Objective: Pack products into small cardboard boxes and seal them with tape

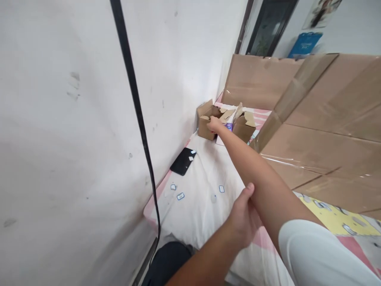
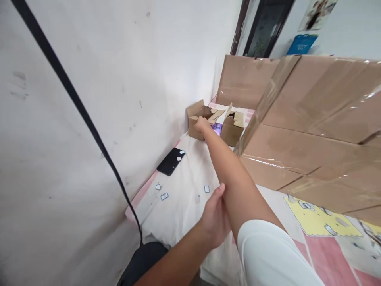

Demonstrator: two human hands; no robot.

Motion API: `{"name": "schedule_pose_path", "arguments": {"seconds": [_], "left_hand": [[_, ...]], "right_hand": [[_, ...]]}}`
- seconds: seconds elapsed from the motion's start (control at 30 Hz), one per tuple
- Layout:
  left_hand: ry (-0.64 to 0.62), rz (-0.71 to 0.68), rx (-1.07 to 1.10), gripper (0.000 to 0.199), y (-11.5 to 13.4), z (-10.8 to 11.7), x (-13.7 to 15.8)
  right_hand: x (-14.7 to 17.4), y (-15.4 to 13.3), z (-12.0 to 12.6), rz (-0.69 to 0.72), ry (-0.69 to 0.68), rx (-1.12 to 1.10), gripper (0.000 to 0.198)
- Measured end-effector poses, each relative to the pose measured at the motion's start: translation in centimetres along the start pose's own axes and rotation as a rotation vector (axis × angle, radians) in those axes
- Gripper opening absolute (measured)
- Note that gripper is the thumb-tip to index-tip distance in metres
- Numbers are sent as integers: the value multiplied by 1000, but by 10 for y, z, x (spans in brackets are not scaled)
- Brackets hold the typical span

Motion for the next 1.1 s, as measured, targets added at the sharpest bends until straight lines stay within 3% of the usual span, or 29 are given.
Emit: {"name": "schedule_pose_path", "arguments": {"seconds": [0.07, 0.13, 0.2, 0.3, 0.4, 0.47, 0.53, 0.63, 0.7, 0.73, 0.83, 0.87, 0.9, 1.0, 1.03, 1.1], "left_hand": [[-16, -28, -117, 75, 10, 17, -3], [-85, -20, -250, 73, 12, 28, -5], [-173, 8, -362, 70, 10, 31, -5], [-310, 54, -478, 62, 6, 24, -1], [-382, 44, -495, 60, 7, 13, 7], [-403, 11, -477, 60, 13, 6, 17], [-445, -47, -497, 57, 22, 2, 30], [-474, -244, -596, 48, 43, 1, 48], [-367, -460, -671, 42, 64, 6, 47], [-252, -582, -733, 41, 75, 11, 40], [311, -895, -1152, 36, 114, 28, -8], [470, -910, -1375, 33, 123, 31, -33], [532, -892, -1463, 28, 132, 33, -62], [646, -797, -1634, 75, 156, 42, -150], [699, -749, -1680, 83, 161, 47, -175], [830, -641, -1743, 79, 169, 60, -211]], "right_hand": [[3, -3, -2, -38, -73, 8, 43], [19, -5, 3, -48, -139, 6, 44], [49, -2, 16, -27, -208, -25, 60], [119, 18, 48, 29, -305, -134, 80], [205, 57, 90, 85, -253, -186, 75], [265, 84, 114, 223, -156, -146, 67], [324, 109, 126, 352, -78, -91, 64], [396, 152, 132, 339, 82, 80, 64], [432, 176, 134, 342, 198, 173, 60], [445, 187, 135, 358, 238, 192, 59], [472, 220, 135, 388, 292, 170, 56], [477, 231, 135, 387, 305, 150, 56], [482, 241, 134, 380, 320, 129, 58], [493, 266, 132, 388, 368, 68, 71], [497, 272, 131, 396, 382, 36, 74], [505, 281, 129, 375, 410, -37, 67]]}}
Point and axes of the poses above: each hand's wrist, its own x-axis away from the middle knuckle, its own z-axis out of the back of the hand, y = z × x, the point moved 5 cm from there along -x, towards the middle knuckle, and after that the axes turned 6 degrees about y, right-handed, at the moved point
